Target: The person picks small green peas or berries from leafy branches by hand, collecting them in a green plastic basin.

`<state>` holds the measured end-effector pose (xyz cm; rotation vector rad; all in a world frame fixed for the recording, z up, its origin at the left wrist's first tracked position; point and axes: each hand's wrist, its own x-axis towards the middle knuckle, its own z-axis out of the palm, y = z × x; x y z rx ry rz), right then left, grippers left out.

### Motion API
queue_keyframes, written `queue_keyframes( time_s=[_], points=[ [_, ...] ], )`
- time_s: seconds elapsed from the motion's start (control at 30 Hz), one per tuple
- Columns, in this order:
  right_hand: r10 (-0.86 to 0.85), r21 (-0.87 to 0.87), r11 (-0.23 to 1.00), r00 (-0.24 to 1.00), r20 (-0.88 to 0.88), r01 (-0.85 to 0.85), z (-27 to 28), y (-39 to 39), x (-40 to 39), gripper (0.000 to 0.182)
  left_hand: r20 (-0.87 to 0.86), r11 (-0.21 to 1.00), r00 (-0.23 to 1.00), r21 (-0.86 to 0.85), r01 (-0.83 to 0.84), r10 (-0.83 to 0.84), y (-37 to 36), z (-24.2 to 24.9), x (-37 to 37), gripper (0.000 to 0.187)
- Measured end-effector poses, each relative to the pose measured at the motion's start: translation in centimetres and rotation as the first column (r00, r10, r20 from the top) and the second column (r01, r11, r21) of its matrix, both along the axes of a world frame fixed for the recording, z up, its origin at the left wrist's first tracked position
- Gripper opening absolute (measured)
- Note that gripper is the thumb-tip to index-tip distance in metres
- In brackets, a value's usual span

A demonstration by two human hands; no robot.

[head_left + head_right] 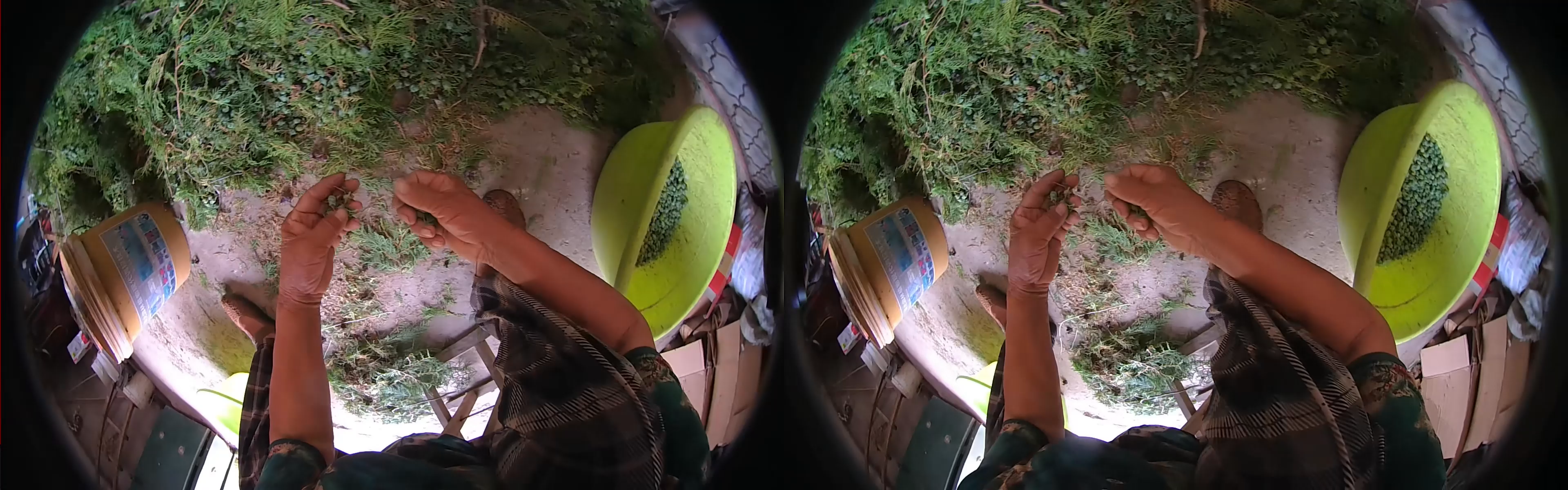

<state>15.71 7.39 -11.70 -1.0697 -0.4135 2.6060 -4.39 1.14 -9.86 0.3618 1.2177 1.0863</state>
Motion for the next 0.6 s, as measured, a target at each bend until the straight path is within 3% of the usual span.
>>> queue_keyframes(
  time_s=[0.07,0.13,0.17,0.23,0.27,0.3,0.37,0.47,0.53,0.6],
  points=[
    [0.004,0.062,0.998,0.999,0.048,-0.007,0.9,0.3,-0.1,0.024,-0.063,0.999,0.997,0.001,0.043,-0.043,0.4,0.9,1.4,0.043],
    [0.091,0.262,0.957,0.985,0.147,-0.127,1.8,0.5,-0.5,0.02,-0.132,0.997,0.988,-0.001,0.082,-0.082,0.5,1.5,2.4,0.042],
    [0.089,0.261,0.957,0.985,0.147,-0.126,1.1,-0.1,-1.2,0.02,-0.15,0.996,0.985,-0.024,0.088,-0.09,0.5,1.8,2.9,0.043],
    [-0.189,0.666,0.734,0.982,0.013,0.132,-0.1,-1.5,-2.5,0.02,-0.169,0.994,0.98,-0.049,0.093,-0.1,0.5,2.1,3.5,0.044],
    [-0.181,0.716,0.692,0.982,0.052,0.09,0.0,-1.7,-2.5,0.02,-0.225,0.989,0.964,-0.057,0.133,-0.142,0.5,2.2,3.8,0.044],
    [-0.183,0.716,0.692,0.982,0.051,0.092,0.2,-1.6,-2.1,0.02,-0.28,0.983,0.942,-0.067,0.172,-0.184,0.5,2.4,4.0,0.044],
    [0.069,0.696,0.638,0.924,0.375,-0.33,1.1,-0.9,-1.3,0.018,-0.312,0.975,0.924,-0.065,0.213,-0.223,0.6,3.0,4.5,0.044],
    [0.013,0.763,0.551,0.918,0.396,-0.337,1.0,-1.0,-1.1,0.016,-0.329,0.966,0.909,-0.068,0.249,-0.257,0.5,2.9,4.8,0.044],
    [0.004,0.759,0.561,0.918,0.396,-0.33,0.4,-1.1,-1.3,0.017,-0.316,0.968,0.915,-0.068,0.243,-0.252,0.4,2.5,4.8,0.044],
    [-0.004,0.755,0.571,0.918,0.396,-0.323,0.3,-0.7,-0.9,0.017,-0.239,0.966,0.949,-0.207,0.157,-0.205,0.2,2.0,4.4,0.042]
  ],
)
